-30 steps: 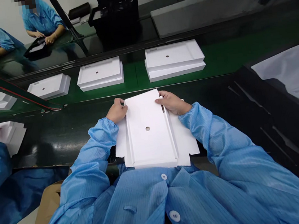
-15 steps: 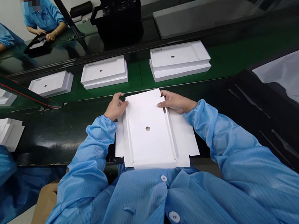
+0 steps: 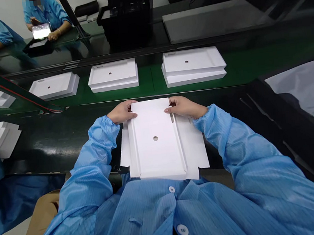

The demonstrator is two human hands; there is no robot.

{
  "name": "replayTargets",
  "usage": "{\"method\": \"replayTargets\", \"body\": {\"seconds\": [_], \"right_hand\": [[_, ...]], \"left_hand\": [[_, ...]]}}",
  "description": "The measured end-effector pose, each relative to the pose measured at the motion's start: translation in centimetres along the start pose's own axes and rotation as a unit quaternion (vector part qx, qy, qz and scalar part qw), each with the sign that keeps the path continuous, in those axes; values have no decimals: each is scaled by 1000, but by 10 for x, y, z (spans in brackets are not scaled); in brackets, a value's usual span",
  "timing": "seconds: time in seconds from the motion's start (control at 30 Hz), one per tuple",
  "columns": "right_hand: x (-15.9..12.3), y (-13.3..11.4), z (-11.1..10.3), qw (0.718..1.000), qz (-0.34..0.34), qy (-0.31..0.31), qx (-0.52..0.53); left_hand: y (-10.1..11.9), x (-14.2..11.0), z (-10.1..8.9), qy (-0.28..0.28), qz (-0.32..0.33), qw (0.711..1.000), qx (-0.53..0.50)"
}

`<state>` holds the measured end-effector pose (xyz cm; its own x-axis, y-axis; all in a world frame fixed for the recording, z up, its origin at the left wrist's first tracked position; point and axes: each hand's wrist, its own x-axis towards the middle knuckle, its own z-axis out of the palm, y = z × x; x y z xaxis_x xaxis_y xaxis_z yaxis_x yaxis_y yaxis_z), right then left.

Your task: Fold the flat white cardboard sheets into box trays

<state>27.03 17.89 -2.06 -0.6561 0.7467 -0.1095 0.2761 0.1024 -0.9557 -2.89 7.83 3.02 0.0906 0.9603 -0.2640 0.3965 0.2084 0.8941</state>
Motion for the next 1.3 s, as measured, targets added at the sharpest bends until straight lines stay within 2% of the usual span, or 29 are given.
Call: {"method": "replayTargets", "body": {"seconds": [0.1, 0.3, 0.5, 0.6, 0.67, 0.73, 0.83, 0.93, 1.0, 1.13, 1.23, 1.3], "right_hand": [[-2, 5, 1, 1000, 0, -7, 9], [-7, 13, 0, 994, 4, -26, 104], [-11, 8, -1, 988, 5, -51, 145], [-10, 9, -1, 996, -2, -39, 86], [-8, 11, 0, 999, -21, -25, 1], [-6, 11, 3, 993, -56, -15, -105], [-7, 8, 9, 956, -101, -4, -276], [-13, 3, 16, 908, -130, -2, -398], [-18, 1, 19, 896, -139, -1, -422], [-22, -2, 23, 894, -150, -9, -421], [-21, -6, 25, 886, -163, -28, -433], [-22, -10, 27, 876, -180, -44, -446]], "left_hand": [[-6, -4, 1, 2, -3, 998, -63], [-20, -6, 6, 4, -40, 985, -170], [-21, -6, 7, 14, -28, 984, -173], [-21, -5, 3, 5, -24, 995, -99], [-21, -4, 0, -5, -12, 1000, -3], [-19, -1, -1, -8, 16, 992, 124], [-15, 1, 4, -19, 60, 955, 291], [-12, -1, 13, -42, 73, 925, 370], [-12, -4, 19, -40, 62, 914, 399], [-12, -8, 24, -31, 35, 909, 415], [-11, -9, 25, -53, 64, 908, 411], [-8, -12, 28, -66, 80, 891, 442]]}}
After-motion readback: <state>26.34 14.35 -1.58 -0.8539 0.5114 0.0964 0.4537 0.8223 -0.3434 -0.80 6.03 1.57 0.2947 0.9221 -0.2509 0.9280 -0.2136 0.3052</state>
